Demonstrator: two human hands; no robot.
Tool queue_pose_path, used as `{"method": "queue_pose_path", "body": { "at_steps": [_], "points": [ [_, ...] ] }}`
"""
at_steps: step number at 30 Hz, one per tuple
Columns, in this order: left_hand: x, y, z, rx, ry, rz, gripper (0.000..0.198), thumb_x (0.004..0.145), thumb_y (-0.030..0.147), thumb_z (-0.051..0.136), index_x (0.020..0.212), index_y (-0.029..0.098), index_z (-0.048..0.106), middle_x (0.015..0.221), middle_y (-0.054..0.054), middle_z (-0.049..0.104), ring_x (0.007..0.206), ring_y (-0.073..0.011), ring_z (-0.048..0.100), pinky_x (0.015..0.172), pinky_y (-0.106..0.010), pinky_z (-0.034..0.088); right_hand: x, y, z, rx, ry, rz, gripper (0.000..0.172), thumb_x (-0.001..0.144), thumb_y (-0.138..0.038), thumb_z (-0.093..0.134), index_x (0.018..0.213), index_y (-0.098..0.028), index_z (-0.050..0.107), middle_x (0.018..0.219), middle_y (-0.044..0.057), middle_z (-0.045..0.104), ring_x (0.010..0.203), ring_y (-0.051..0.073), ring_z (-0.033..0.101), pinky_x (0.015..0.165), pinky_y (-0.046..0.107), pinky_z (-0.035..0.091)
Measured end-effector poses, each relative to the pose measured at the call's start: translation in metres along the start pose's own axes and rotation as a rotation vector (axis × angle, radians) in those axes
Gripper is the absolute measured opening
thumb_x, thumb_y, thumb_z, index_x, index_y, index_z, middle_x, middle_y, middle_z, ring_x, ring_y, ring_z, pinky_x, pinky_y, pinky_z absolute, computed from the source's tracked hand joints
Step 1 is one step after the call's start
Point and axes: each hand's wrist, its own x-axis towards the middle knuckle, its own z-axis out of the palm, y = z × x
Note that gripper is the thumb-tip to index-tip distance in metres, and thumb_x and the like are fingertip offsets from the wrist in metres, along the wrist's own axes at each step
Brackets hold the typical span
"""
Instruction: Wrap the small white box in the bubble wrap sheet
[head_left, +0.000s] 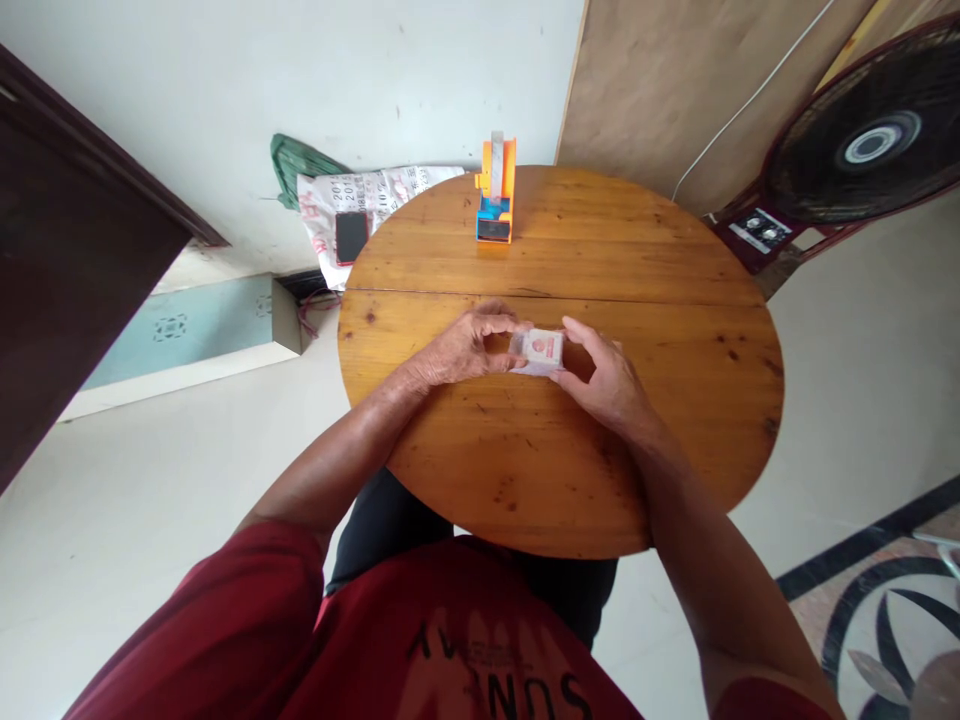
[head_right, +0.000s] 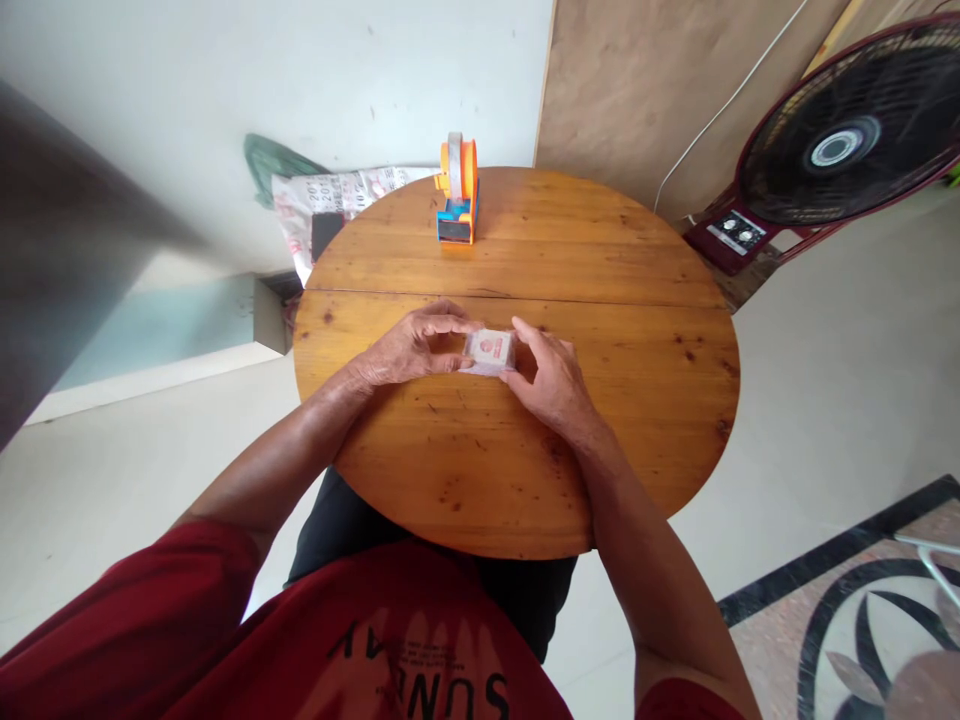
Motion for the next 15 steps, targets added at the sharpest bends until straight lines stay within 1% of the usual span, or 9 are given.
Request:
{"method": "queue_pose_path", "body": {
  "at_steps": [2,4,7,9,10,11,13,14,15],
  "points": [
    [0.0,-0.001,0.0,-0.015,-0.01,0.002,0.039,0.08,0.039,0.081,0.114,0.02,0.077,0.111,-0.01,0.067,0.102,-0.0201,0.067,0.097,-0.036,0.053,0.0,-0.001,0.003,0.017,0.013,0.01,0.068,0.081,-0.031,0.065,0.147,-0.026,0.05,0.139,0.012,0.066,0.129,0.037,0.06,0.109,0.061,0.044],
    [0.0,-0.002,0.0,-0.021,-0.017,0.006,0.04,0.08,0.04,0.081,0.115,0.02,0.076,0.112,-0.01,0.067,0.103,-0.0208,0.067,0.097,-0.036,0.053,0.0,-0.002,0.003,0.048,-0.005,0.025,0.066,0.082,-0.031,0.064,0.146,-0.025,0.05,0.142,0.012,0.064,0.13,0.036,0.06,0.11,0.059,0.044],
    [0.001,-0.001,0.0,-0.022,-0.011,0.002,0.041,0.08,0.04,0.081,0.116,0.021,0.075,0.111,-0.009,0.067,0.104,-0.0209,0.067,0.099,-0.037,0.053,-0.002,-0.001,-0.005,0.1,-0.08,0.046,0.073,0.079,-0.034,0.068,0.149,-0.025,0.047,0.149,0.012,0.058,0.135,0.035,0.056,0.113,0.058,0.042],
    [0.002,-0.001,0.001,-0.047,-0.007,-0.019,0.043,0.078,0.039,0.083,0.117,0.021,0.074,0.112,-0.009,0.066,0.104,-0.0203,0.066,0.097,-0.036,0.053,-0.003,0.002,-0.014,0.145,-0.093,0.067,0.075,0.077,-0.035,0.072,0.148,-0.027,0.047,0.151,0.011,0.056,0.136,0.034,0.055,0.114,0.056,0.043],
    [0.002,-0.001,0.001,-0.069,-0.01,-0.033,0.044,0.077,0.038,0.084,0.117,0.02,0.074,0.113,-0.009,0.066,0.104,-0.0198,0.066,0.096,-0.034,0.053,-0.004,0.004,-0.019,0.17,-0.073,0.082,0.07,0.077,-0.035,0.073,0.143,-0.028,0.052,0.147,0.01,0.059,0.133,0.033,0.058,0.111,0.054,0.045],
    [0.001,-0.001,0.001,-0.095,-0.017,-0.048,0.044,0.077,0.037,0.084,0.116,0.02,0.074,0.114,-0.009,0.065,0.103,-0.0192,0.066,0.094,-0.033,0.054,-0.005,0.006,-0.023,0.19,-0.056,0.095,0.059,0.077,-0.034,0.072,0.134,-0.027,0.058,0.138,0.009,0.065,0.125,0.031,0.062,0.107,0.051,0.048],
    [0.001,-0.002,0.002,-0.154,-0.019,-0.085,0.043,0.076,0.036,0.084,0.114,0.018,0.074,0.114,-0.009,0.064,0.1,-0.018,0.066,0.09,-0.031,0.055,-0.005,0.007,-0.029,0.204,-0.077,0.104,0.031,0.078,-0.031,0.07,0.108,-0.025,0.069,0.11,0.006,0.075,0.102,0.028,0.07,0.093,0.045,0.054],
    [0.001,-0.002,0.002,-0.187,-0.016,-0.102,0.043,0.076,0.036,0.084,0.113,0.018,0.074,0.113,-0.009,0.064,0.098,-0.0176,0.066,0.089,-0.031,0.055,-0.004,0.006,-0.031,0.199,-0.108,0.096,0.018,0.078,-0.03,0.069,0.095,-0.024,0.07,0.096,0.005,0.076,0.09,0.025,0.071,0.085,0.041,0.054],
    [0.0,-0.003,0.003,-0.223,-0.01,-0.119,0.043,0.076,0.036,0.084,0.112,0.017,0.074,0.113,-0.009,0.064,0.097,-0.0173,0.066,0.088,-0.031,0.055,-0.003,0.005,-0.031,0.191,-0.142,0.084,0.009,0.079,-0.03,0.067,0.085,-0.024,0.07,0.086,0.003,0.074,0.081,0.023,0.069,0.079,0.039,0.053]
  ]
}}
